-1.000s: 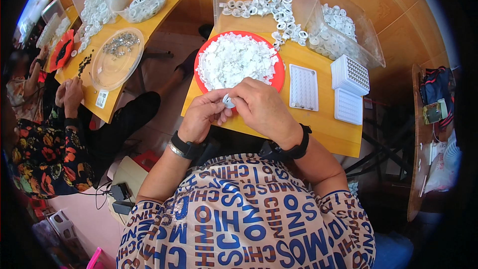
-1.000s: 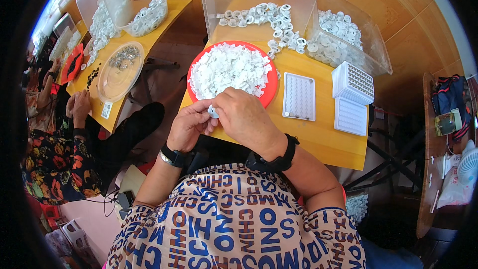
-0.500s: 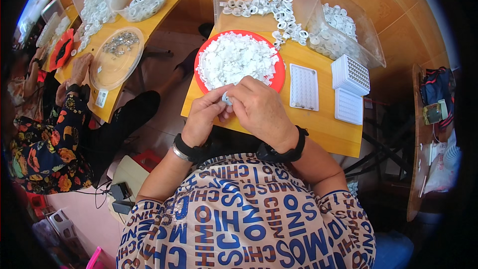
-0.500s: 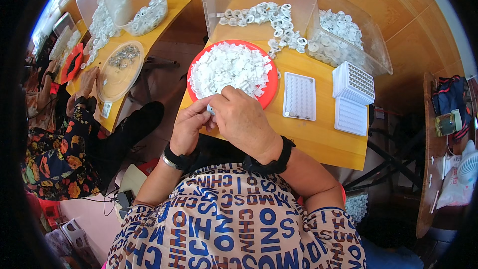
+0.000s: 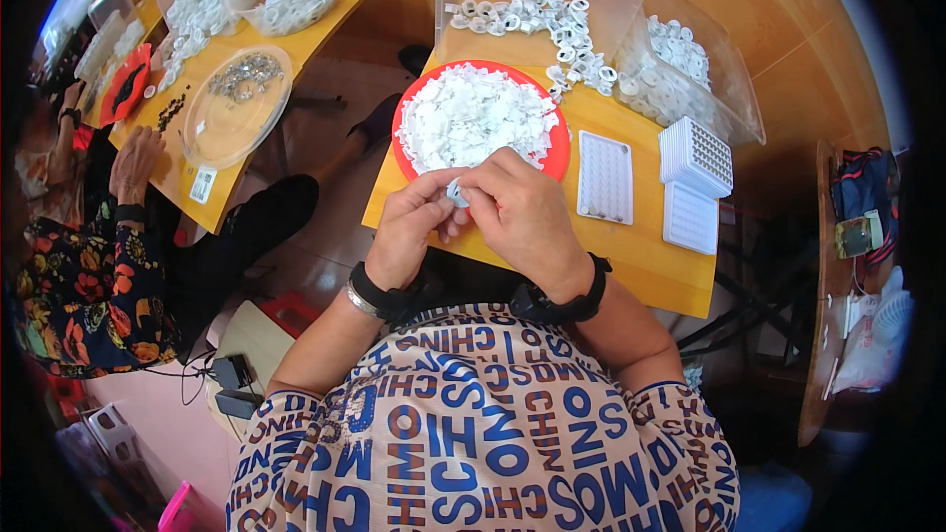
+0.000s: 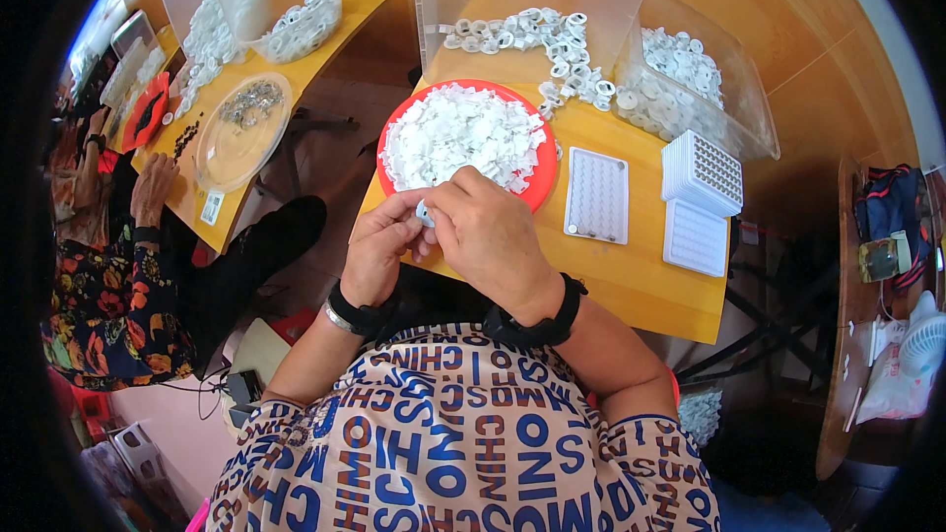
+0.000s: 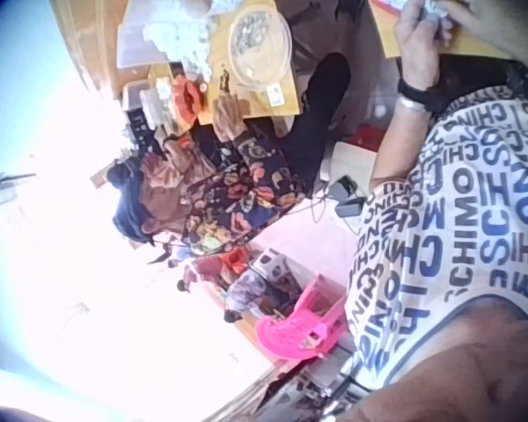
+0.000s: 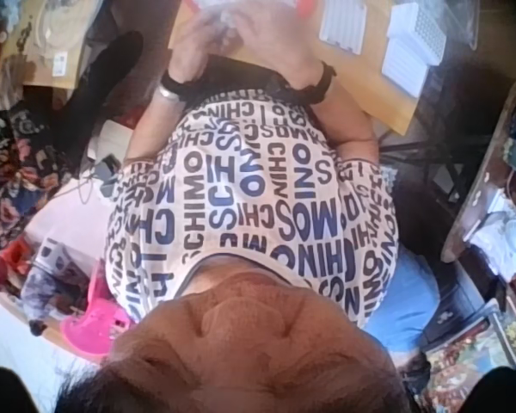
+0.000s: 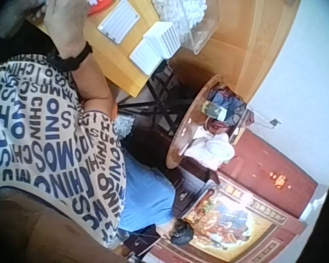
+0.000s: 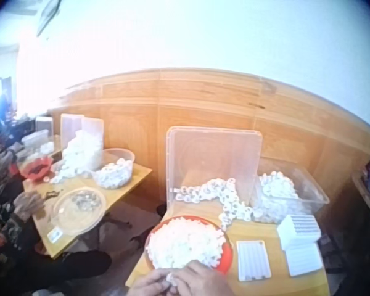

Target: Assembling and inspecting small white plastic rings and components on a workspace desk.

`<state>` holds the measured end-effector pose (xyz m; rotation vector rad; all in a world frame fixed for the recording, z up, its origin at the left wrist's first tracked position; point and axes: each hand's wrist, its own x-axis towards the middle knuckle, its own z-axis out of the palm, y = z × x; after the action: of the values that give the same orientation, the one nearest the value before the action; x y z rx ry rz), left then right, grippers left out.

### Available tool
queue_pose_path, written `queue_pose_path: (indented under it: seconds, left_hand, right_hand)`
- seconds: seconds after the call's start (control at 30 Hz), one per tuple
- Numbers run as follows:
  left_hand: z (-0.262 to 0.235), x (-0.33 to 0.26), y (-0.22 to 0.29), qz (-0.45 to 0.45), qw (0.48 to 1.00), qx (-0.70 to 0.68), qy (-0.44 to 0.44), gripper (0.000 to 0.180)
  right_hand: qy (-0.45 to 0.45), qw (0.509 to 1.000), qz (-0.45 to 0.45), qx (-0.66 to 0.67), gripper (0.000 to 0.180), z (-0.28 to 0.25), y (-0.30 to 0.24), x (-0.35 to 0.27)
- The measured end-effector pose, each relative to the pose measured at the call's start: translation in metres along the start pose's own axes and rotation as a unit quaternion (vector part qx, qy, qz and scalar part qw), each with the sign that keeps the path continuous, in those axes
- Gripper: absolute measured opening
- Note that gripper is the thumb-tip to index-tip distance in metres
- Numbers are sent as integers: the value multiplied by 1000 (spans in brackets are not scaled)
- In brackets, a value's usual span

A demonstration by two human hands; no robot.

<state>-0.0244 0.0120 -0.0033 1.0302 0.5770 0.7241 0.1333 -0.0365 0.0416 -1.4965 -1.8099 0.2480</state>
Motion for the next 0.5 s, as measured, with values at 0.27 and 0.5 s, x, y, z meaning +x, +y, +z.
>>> queue_pose_path:
  seconds: [0.27,0.5]
  left_hand:
    - [4,2,-6,43,998,17,36,23]
    - [5,2,-4,63,998,0,27,20]
  right_hand:
    - [35,999,-34,1,8,4,-3,-2]
    - [55,998,-31,21,9,7,-4,-1]
